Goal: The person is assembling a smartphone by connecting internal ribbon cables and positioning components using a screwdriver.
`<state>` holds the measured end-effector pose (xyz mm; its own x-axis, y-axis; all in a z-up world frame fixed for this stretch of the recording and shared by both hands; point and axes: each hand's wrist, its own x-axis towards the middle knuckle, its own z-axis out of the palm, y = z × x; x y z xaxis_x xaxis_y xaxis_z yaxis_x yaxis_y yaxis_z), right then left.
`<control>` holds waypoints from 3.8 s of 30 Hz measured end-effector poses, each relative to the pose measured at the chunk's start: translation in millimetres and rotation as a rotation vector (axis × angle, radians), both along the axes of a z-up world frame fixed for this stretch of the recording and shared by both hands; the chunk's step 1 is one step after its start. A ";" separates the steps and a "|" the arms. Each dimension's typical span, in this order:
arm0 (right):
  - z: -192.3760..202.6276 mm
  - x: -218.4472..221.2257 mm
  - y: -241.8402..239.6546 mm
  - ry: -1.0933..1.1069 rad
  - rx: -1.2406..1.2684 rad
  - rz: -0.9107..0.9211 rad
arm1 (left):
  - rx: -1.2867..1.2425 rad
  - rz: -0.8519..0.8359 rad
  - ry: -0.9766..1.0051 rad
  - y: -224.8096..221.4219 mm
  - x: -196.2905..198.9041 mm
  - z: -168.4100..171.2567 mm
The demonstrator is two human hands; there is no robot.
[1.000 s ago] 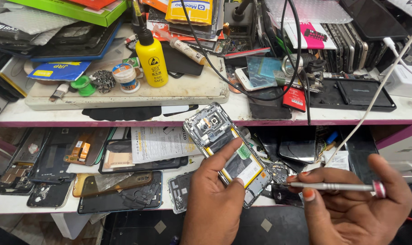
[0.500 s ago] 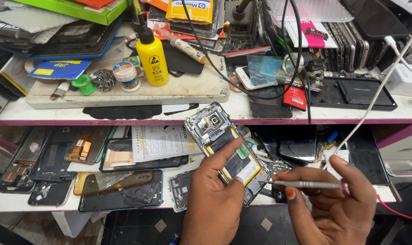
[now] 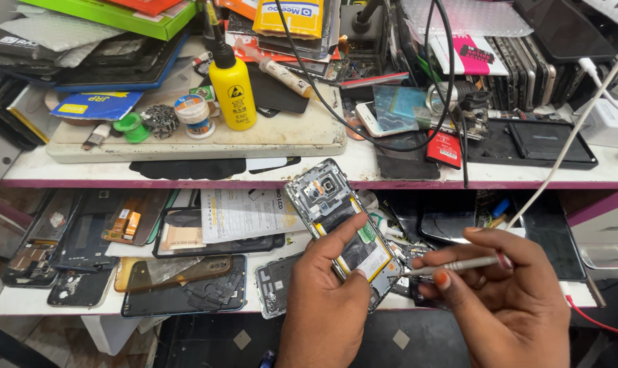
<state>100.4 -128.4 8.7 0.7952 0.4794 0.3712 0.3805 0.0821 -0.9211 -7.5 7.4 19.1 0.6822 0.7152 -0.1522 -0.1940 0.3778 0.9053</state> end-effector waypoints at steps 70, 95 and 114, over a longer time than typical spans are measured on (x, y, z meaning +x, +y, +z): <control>-6.3 -43.8 6.1 0.116 0.010 -0.009 | -0.612 0.031 -0.694 -1.6 -26.7 17.0; -52.4 -36.9 27.7 0.244 0.151 0.038 | -0.313 0.313 -0.575 57.2 -65.0 36.6; -87.6 -72.1 59.7 0.147 -0.120 0.303 | -0.386 0.402 -0.678 67.4 -73.9 31.0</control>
